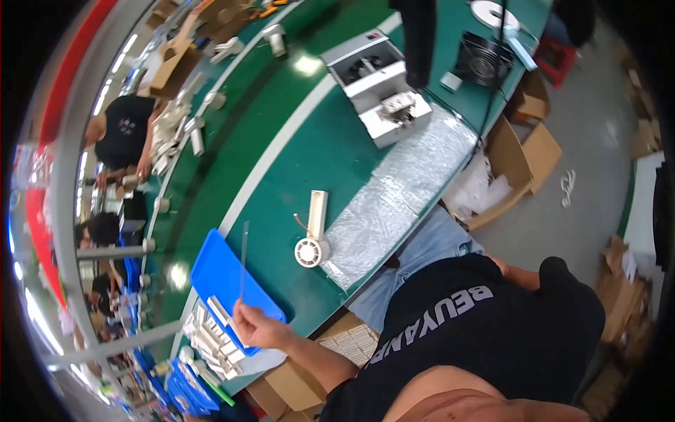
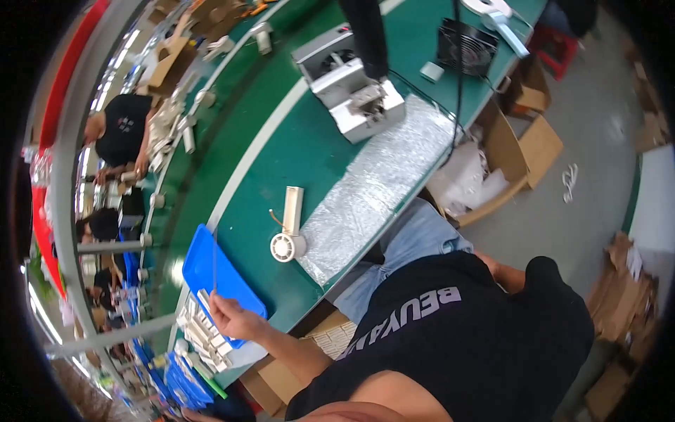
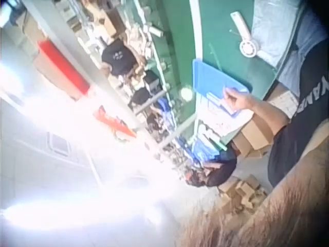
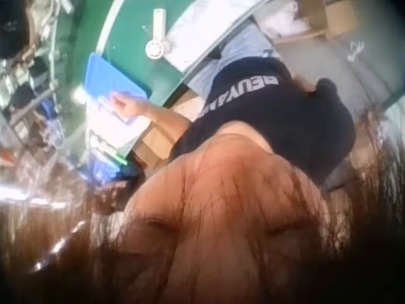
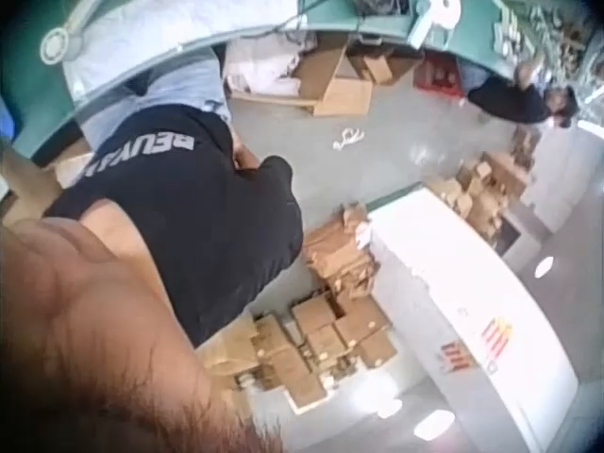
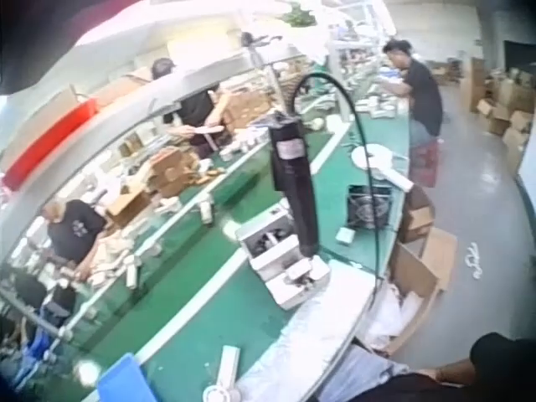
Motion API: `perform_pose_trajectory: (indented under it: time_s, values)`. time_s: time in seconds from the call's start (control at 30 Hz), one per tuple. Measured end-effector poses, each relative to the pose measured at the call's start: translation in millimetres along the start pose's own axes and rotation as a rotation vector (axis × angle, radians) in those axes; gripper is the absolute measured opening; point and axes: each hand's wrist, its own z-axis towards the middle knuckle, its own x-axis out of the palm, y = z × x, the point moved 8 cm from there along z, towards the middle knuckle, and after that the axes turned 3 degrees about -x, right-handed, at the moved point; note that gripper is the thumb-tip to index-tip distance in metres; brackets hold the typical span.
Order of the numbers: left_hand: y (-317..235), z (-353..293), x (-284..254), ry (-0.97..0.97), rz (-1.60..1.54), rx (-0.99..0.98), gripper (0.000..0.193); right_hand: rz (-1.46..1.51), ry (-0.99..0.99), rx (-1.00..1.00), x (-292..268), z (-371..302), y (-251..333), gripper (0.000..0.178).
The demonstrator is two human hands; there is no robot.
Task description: The person assembles plastic electronic housing components by hand, attaching a base plate and wires to the housing.
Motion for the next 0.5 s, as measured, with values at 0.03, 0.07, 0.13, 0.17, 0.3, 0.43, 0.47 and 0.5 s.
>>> perform_pose_trajectory:
  time_s: [0.03,0.07,0.13,0.17,0.3,0.43,0.47,0.5]
  values:
    - [3,-14,19,0.092,-0.018,-0.050,0.016,0.042,0.064,-0.121,18,-18,2,0.042]
    - [2,-26,35,0.166,-0.106,-0.047,0.016,0.072,0.126,-0.242,29,-33,6,0.044]
    - [0,-49,51,0.256,-0.194,-0.054,0.016,0.075,0.049,-0.143,-1,-14,-21,0.046]
    - [-3,-57,61,0.346,-0.234,-0.037,0.015,0.055,-0.002,-0.046,-11,-1,-30,0.048]
    - [-28,-93,90,0.622,-0.336,0.051,0.012,0.080,0.055,-0.144,84,-39,32,0.050]
    - [-40,-115,93,0.757,-0.388,0.077,0.011,0.086,0.062,-0.424,73,-8,48,0.043]
    - [-33,-121,93,0.793,-0.366,0.024,0.012,0.072,0.088,-0.425,73,-1,49,0.041]
    - [-27,-125,95,0.823,-0.345,-0.023,0.012,0.052,0.120,-0.428,81,1,57,0.038]
